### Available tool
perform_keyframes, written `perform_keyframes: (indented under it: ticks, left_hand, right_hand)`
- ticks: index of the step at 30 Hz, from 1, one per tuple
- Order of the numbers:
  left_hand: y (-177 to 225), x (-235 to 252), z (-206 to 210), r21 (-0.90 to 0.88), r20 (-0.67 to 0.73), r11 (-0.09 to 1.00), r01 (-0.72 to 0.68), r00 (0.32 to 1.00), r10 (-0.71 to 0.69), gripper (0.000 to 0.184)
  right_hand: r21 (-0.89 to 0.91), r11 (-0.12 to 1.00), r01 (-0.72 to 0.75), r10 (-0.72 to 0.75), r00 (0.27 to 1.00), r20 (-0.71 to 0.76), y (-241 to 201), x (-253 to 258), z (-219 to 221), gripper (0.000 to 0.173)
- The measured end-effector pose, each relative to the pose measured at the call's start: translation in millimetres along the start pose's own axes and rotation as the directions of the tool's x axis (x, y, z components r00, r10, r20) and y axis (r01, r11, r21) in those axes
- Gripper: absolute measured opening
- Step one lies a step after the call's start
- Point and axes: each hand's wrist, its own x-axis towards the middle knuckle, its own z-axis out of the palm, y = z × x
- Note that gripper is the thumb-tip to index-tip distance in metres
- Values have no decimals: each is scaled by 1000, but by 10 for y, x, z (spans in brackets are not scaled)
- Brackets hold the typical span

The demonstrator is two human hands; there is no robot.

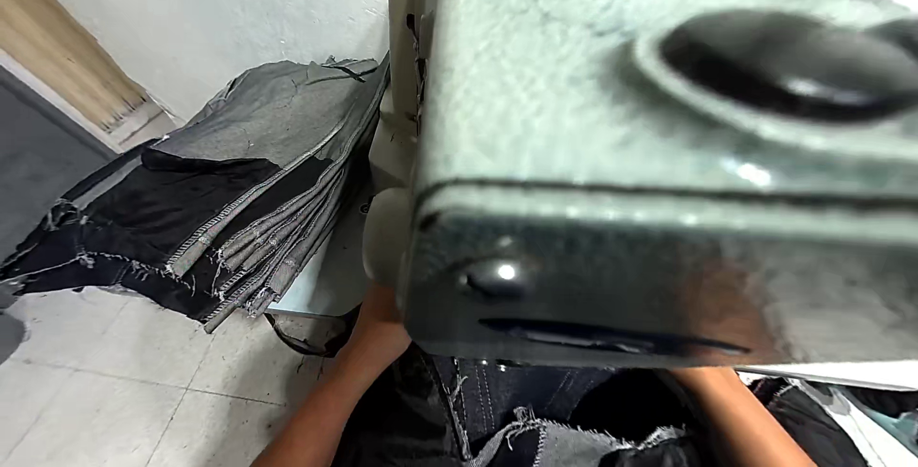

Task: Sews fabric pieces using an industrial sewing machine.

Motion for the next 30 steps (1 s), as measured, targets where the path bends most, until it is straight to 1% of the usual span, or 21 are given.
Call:
perform_keyframes:
  ticks: [2,3,4,5,6,7,8,10,11,12,13,14,15,16,17,18,21,23,25,27,30]
  left_hand:
    - [57,-26,-17,-45,-15,999,13,1000,-13,25]
    - [168,-42,-46,-38,-3,996,82,997,-82,23]
    - [365,-43,-113,-5,59,973,232,971,-231,23]
    - [579,-2,-200,35,164,916,400,902,-400,26]
    - [376,-23,-116,31,85,964,263,961,-264,24]
    - [172,-23,-50,15,40,991,130,991,-131,23]
    - [55,-12,-31,10,45,998,60,997,-60,24]
    - [49,0,-42,20,57,1000,13,998,-14,23]
    - [159,-8,-64,28,44,999,41,998,-42,22]
    - [397,-16,-147,46,80,987,155,984,-158,22]
    - [698,2,-271,51,167,946,319,931,-323,24]
    - [691,12,-287,40,171,950,310,935,-312,25]
    - [379,8,-187,21,82,991,129,988,-130,24]
    - [146,20,-129,-16,40,1000,1,999,-1,25]
    - [62,28,-132,-32,44,998,-45,998,47,26]
    - [114,8,-181,-31,70,999,-28,997,30,25]
    - [468,-132,-360,73,125,989,128,983,-137,24]
    - [471,-155,-386,83,132,982,171,975,-181,24]
    - [418,-164,-399,32,142,974,224,964,-226,24]
    - [418,-232,-406,-46,110,975,219,971,-213,29]
    - [399,-307,-392,-224,71,965,139,990,-126,36]
  right_hand:
    - [-25,1000,17,-17,999,-28,-76,64,-56,42]
    - [-30,999,29,-30,998,-47,-92,58,-63,44]
    - [-33,999,38,-40,997,-63,-109,51,-69,45]
    - [-31,998,45,-47,996,-76,-124,47,-74,45]
    - [-49,998,44,-48,995,-88,-107,33,-61,45]
    - [-57,998,41,-46,995,-91,-90,21,-52,46]
    - [-59,998,37,-42,996,-83,-69,6,-44,47]
    - [-66,997,35,-40,996,-76,-28,-30,-43,50]
    - [-60,997,39,-43,996,-77,1,-52,-41,53]
    - [-52,997,53,-58,995,-84,18,-69,-41,55]
    - [-41,996,77,-81,992,-95,24,-78,-49,56]
    - [-28,994,103,-105,989,-105,28,-80,-57,56]
    - [-12,993,120,-121,988,-101,31,-85,-70,55]
    - [8,991,134,-133,987,-91,42,-90,-81,54]
    - [26,990,140,-137,987,-77,56,-92,-96,54]
    - [29,990,141,-139,988,-64,73,-90,-112,54]
    - [60,990,131,-131,991,-12,119,-90,-155,50]
    - [82,989,127,-128,992,8,108,-93,-166,44]
    - [83,991,101,-104,994,36,77,-91,-190,36]
    - [92,994,65,-70,996,61,109,-102,-197,34]
    - [104,994,45,-53,995,83,326,-164,-142,33]
